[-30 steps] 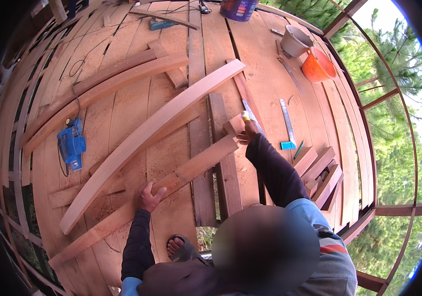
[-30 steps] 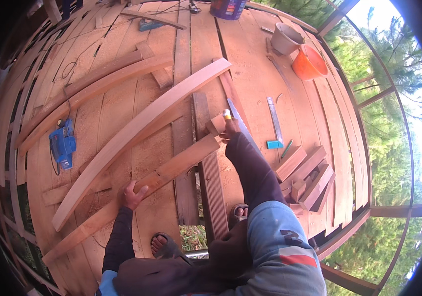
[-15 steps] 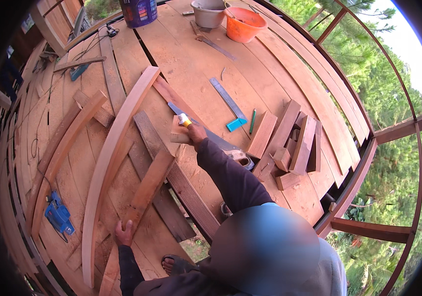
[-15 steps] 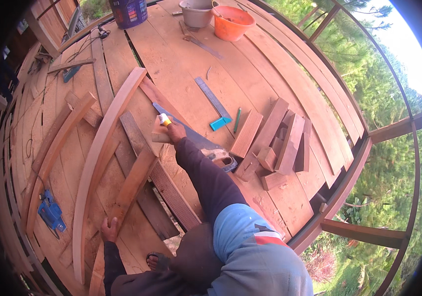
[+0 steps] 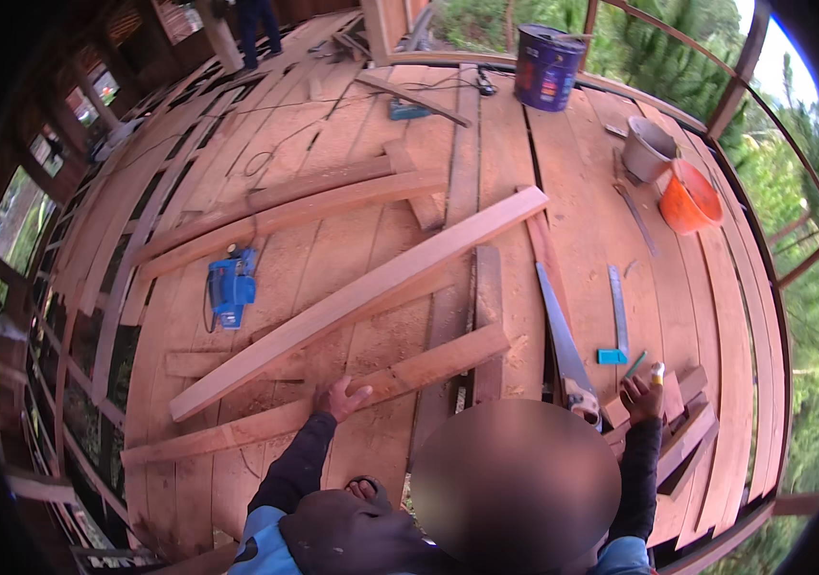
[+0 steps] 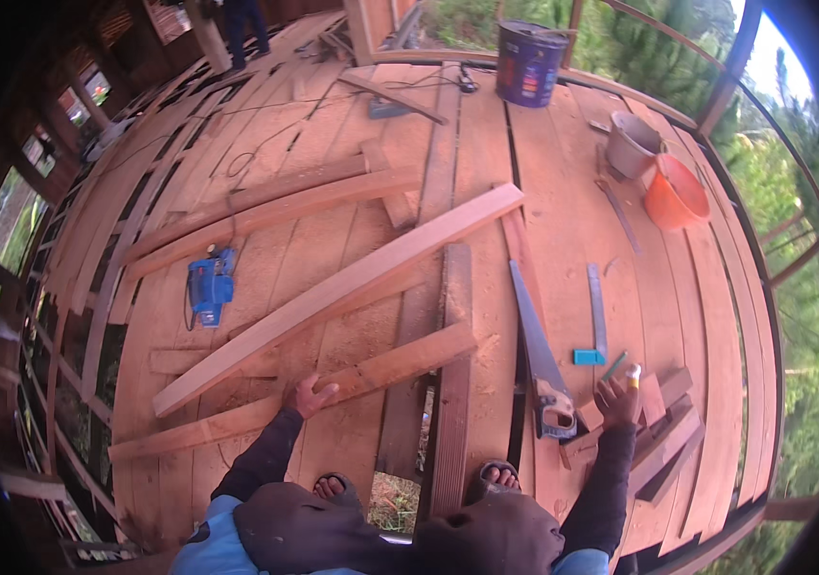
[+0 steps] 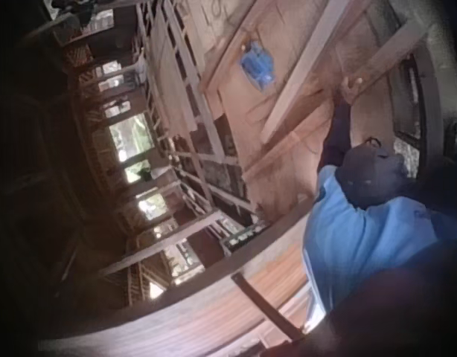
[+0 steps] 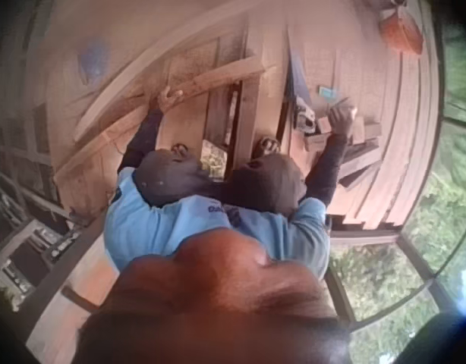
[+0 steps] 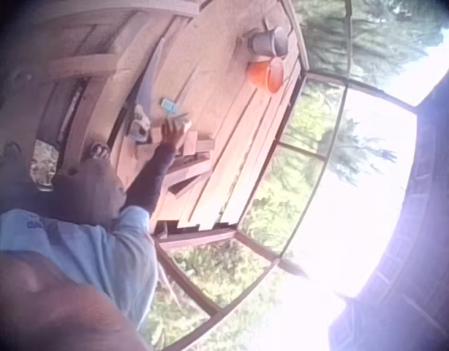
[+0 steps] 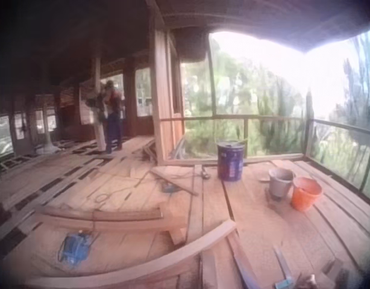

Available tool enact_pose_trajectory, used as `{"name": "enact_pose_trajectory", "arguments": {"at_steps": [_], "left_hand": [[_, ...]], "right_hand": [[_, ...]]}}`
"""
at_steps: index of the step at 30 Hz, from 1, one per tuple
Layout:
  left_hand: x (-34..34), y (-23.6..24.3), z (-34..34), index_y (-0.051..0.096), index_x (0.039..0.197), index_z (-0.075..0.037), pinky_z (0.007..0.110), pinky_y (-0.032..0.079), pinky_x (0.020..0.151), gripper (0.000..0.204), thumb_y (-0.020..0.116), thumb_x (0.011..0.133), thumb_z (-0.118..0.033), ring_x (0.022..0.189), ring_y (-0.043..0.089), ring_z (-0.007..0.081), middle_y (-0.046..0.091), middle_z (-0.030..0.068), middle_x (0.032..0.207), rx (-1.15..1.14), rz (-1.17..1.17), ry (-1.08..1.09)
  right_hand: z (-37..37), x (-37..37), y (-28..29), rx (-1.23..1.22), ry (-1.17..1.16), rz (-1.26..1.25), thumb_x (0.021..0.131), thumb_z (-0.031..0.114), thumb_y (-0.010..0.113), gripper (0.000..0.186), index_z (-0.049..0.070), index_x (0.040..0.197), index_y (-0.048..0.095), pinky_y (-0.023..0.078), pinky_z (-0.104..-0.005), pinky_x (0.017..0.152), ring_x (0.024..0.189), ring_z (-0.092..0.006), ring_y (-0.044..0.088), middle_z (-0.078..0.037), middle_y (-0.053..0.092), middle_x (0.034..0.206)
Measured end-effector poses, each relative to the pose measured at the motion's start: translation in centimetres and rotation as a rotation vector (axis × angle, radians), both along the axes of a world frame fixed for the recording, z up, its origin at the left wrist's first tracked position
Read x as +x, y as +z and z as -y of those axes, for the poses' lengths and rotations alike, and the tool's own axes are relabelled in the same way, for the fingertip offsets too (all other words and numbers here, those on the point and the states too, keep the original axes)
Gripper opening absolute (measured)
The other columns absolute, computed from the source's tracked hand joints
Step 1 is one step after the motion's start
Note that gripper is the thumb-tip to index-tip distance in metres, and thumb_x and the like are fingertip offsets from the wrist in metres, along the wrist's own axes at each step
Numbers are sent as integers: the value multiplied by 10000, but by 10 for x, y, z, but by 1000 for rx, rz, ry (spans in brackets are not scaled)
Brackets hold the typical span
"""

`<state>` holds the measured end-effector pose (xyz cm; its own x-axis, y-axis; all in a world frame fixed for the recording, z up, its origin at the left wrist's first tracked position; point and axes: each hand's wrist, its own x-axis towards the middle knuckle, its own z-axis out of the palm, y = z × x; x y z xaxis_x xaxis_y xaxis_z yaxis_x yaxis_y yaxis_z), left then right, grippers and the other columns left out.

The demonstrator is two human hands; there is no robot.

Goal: The person uses a hand saw to cut a piece of wood on a wooden floor. They then use a pencil and square to mark another piece of wood.

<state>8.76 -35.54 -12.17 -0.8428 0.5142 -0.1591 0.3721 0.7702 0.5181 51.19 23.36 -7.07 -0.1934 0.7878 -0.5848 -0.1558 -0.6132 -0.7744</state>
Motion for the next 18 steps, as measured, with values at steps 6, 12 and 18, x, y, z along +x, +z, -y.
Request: {"name": "enact_pose_trajectory", "arguments": {"at_steps": [6, 12, 18], "left_hand": [[-17, 15, -22, 661, 1298, 3, 483, 426, 1124, 859, 645, 845, -726, 1312, 582, 387, 642, 243, 1368, -208, 155, -162], [-8, 51, 7, 553, 1465, -94, 575, 325, 1189, 867, 732, 810, -633, 1461, 429, 374, 496, 216, 1548, -215, 208, -120], [26, 42, 8, 372, 1609, -169, 618, 149, 1252, 967, 703, 829, -637, 1528, 302, 403, 374, 181, 1638, -346, 248, 5]], "right_hand": [[64, -140, 15, 188, 729, -11, 981, 555, 653, 569, 99, 1320, 616, 527, -316, 563, 712, -202, 700, -64, 727, 1037], [135, -281, 101, 858, 1540, 57, 808, -4, 569, 519, 45, 1311, 687, 582, -331, 818, 1014, -268, 746, -139, 744, 1177], [186, -386, 140, 1374, 1867, 394, 822, 65, 667, 436, 79, 1253, 731, 540, -409, 1028, 1165, -342, 707, -182, 741, 1234]]}}
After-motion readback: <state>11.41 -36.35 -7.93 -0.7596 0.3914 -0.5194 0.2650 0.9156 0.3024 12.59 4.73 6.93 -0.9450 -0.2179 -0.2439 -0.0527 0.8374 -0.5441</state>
